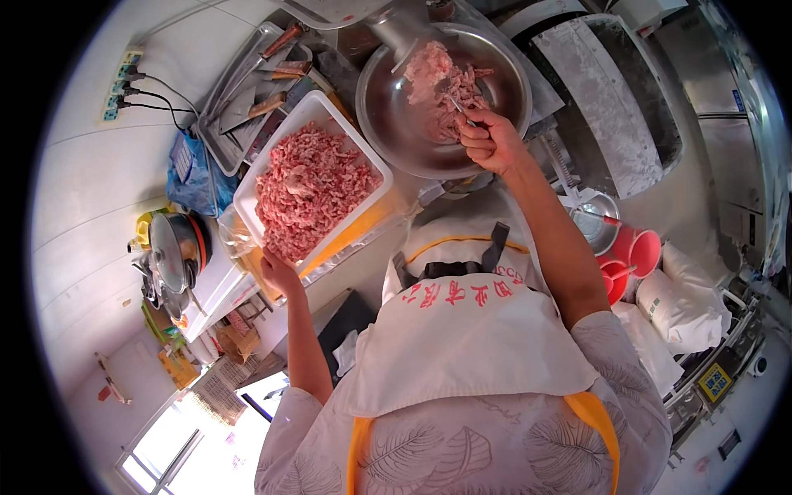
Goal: The person uses a spoon to scoop ground meat from a white rectangular container and transfers it into a metal bowl. The person repeatedly scoops and moves the meat, accumulating a pile in the bowl.
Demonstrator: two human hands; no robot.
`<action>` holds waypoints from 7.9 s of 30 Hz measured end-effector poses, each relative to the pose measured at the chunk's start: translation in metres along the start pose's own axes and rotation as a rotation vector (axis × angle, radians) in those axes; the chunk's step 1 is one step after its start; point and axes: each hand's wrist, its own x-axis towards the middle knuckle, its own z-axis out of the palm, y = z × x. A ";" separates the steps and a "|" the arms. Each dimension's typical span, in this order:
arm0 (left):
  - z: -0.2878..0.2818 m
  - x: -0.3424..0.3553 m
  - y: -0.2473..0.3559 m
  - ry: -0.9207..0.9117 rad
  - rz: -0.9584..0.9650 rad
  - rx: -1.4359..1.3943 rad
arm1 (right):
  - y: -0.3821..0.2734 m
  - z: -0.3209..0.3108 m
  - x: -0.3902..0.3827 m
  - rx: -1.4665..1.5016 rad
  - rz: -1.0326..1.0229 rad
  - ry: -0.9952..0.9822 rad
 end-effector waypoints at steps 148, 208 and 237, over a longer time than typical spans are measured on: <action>0.006 0.002 -0.012 0.011 -0.100 -0.139 | -0.002 0.007 -0.039 -2.141 -0.400 0.883; 0.006 0.000 -0.008 0.021 -0.082 -0.169 | 0.018 0.018 -0.016 -1.743 -0.744 0.780; 0.006 0.000 -0.006 0.014 -0.103 -0.166 | 0.026 0.007 -0.027 -2.009 -0.521 0.928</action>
